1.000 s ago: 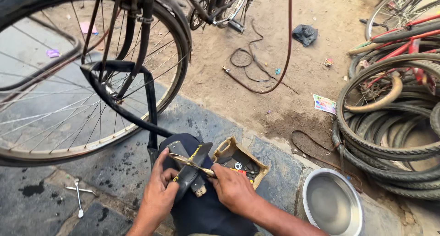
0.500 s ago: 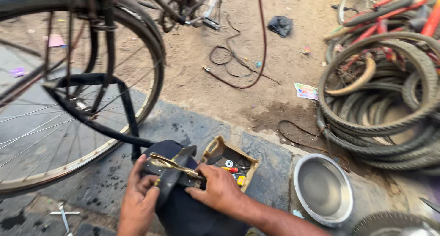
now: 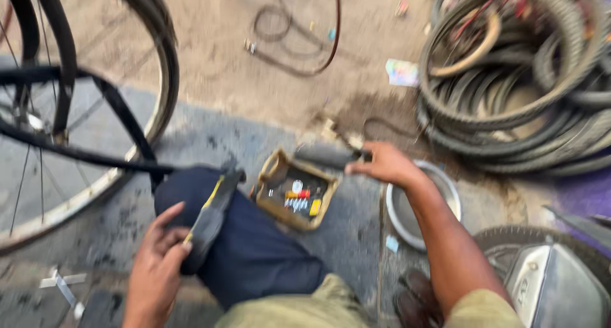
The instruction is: The person uses a metal tool to scrape a bicycle inner tube, then inserts the inner tube into the tire and seats the tire onto the rim by hand. The person works on the rear wheel of a bicycle that is mounted on a stand.
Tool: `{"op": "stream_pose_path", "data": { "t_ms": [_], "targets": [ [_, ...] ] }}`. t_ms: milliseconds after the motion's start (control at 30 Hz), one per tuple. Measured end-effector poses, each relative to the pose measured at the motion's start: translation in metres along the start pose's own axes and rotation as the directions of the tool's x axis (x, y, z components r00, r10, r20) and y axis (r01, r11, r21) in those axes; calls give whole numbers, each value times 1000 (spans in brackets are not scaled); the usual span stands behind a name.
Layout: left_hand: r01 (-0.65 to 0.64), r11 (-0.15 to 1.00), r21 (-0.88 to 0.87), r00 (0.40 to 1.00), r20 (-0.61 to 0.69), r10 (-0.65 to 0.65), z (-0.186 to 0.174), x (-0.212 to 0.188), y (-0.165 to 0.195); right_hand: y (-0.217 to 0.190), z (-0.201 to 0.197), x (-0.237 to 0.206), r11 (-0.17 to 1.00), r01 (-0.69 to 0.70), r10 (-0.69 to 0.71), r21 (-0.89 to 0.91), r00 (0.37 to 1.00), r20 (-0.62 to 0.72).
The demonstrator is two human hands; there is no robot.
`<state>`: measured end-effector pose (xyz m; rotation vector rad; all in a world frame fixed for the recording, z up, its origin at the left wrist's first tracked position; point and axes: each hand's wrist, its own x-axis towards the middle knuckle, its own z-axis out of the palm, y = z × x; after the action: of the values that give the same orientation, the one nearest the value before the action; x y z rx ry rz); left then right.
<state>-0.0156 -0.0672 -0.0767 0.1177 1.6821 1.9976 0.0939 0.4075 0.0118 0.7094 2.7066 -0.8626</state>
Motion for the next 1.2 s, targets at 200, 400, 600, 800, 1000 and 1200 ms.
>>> {"op": "stream_pose_path", "data": {
  "t_ms": [200,400,600,800,1000,1200],
  "targets": [
    [70,954,292,996,-80,-48,29,-15,39,101,139,48,960,-281,281,-13,959,40],
    [76,943,324,994,-98,-46,35,-16,49,118,259,69,959,-268,261,96,962,81],
    [106,959,262,991,-109,-80,32,-19,45,115,279,73,992,-115,121,-53,982,142],
    [129,959,252,984,-149,-93,33,-22,35,117,272,88,918,-265,287,-296,957,34],
    [111,958,266,979,-194,-60,44,-26,29,77,247,95,841,-40,-19,-539,994,-103],
    [-60,853,518,956,-216,198,50,-25,44,-23,214,98,991,75,-75,110,997,-5]
  ]
}}
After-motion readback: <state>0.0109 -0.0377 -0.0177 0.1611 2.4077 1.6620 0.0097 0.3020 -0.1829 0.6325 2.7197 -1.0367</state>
